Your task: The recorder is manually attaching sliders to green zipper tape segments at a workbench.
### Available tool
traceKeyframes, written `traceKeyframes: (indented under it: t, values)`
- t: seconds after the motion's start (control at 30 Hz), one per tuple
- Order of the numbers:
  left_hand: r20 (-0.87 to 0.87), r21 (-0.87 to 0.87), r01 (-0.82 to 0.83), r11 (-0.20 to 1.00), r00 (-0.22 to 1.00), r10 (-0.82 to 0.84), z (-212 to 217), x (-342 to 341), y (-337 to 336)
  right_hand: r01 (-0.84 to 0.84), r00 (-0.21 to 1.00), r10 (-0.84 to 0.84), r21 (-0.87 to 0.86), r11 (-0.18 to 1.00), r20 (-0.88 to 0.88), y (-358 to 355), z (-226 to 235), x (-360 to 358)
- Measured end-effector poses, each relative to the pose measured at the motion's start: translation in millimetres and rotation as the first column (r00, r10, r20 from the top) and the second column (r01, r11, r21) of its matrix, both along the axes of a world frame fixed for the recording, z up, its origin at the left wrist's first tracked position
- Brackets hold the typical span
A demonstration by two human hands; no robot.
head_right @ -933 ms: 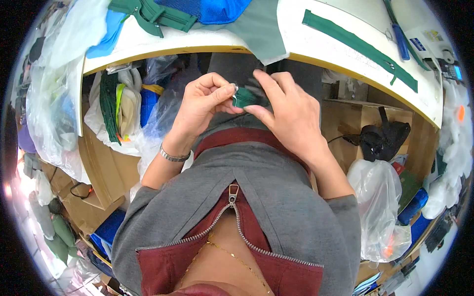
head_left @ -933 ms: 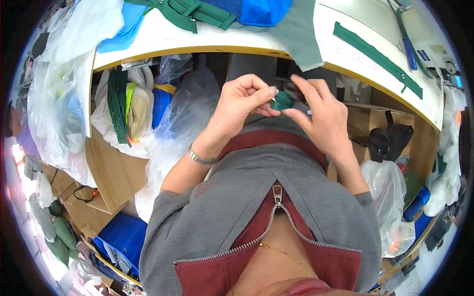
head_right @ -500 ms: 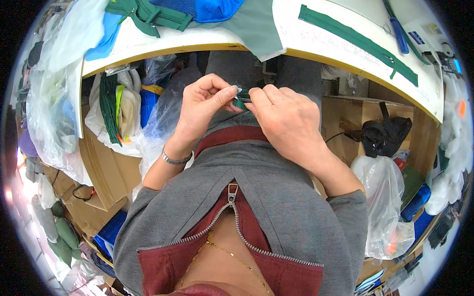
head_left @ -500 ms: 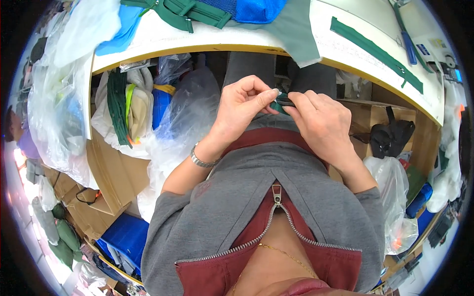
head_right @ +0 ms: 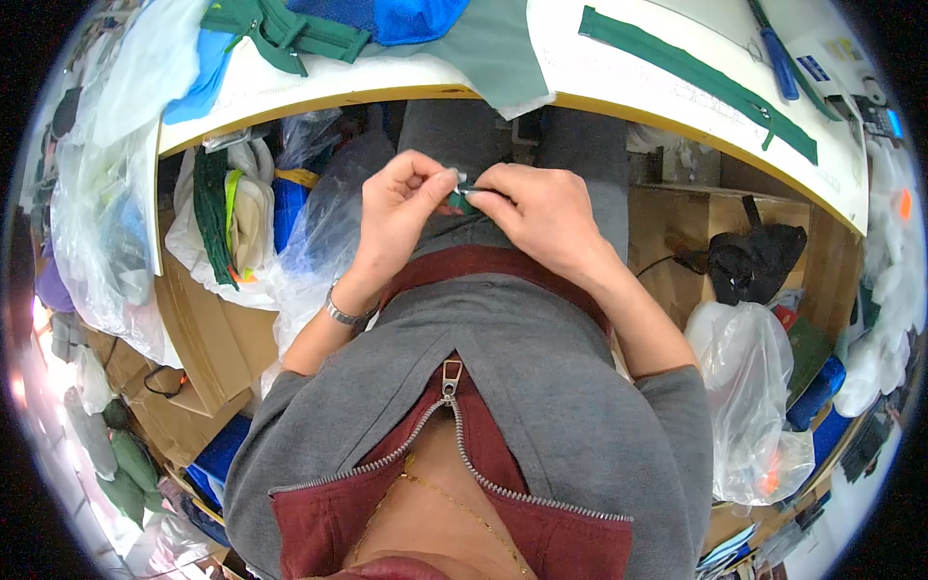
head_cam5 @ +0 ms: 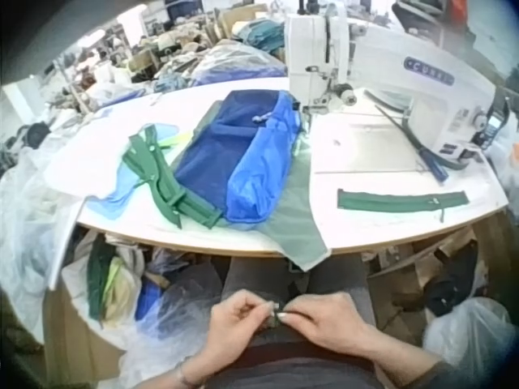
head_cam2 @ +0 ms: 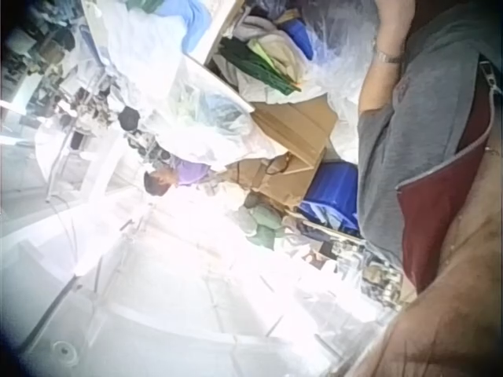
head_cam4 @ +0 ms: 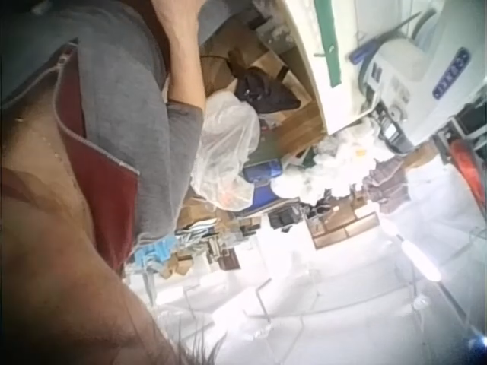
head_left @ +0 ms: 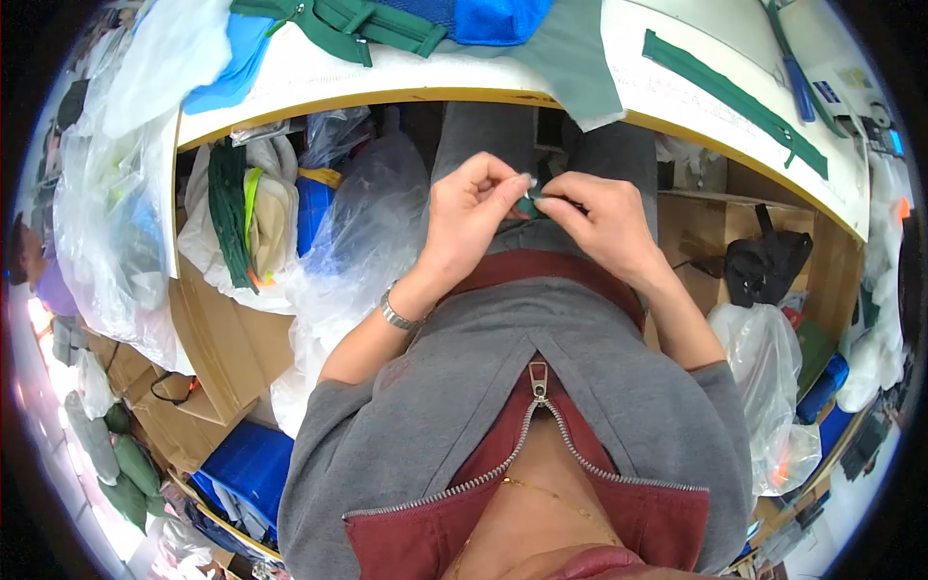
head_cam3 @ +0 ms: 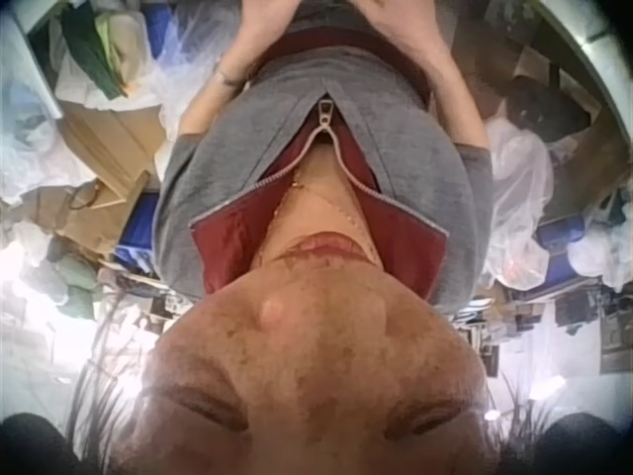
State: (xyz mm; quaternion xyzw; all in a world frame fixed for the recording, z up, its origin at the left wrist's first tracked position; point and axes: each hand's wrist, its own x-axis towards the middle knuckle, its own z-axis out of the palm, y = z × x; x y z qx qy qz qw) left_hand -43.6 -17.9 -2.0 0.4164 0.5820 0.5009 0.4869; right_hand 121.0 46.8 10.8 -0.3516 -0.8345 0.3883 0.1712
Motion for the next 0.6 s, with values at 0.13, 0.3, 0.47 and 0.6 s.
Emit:
traceKeyframes:
  t: [0.13,0.3,0.47,0.6]
  values:
    - [0.259,-0.037,0.012,0.999,0.966,-0.002,-3,-5,0,0.120,0.938,-0.163,-0.154,0.981,-0.306,-3,-18,-1]
    - [-0.519,0.206,0.093,0.974,0.854,0.028,-5,3,-1,0.037,0.989,-0.091,-0.397,0.917,-0.119,-7,-18,-7]
    - [-0.145,0.123,-0.365,0.923,0.913,0.381,-31,-30,18,-0.030,0.981,-0.013,-0.223,0.974,-0.192,-24,0,2]
    - [0.006,0.069,-0.266,0.962,0.964,0.266,-16,-68,18,0.101,0.952,-0.247,-0.575,0.812,-0.181,-23,-12,23]
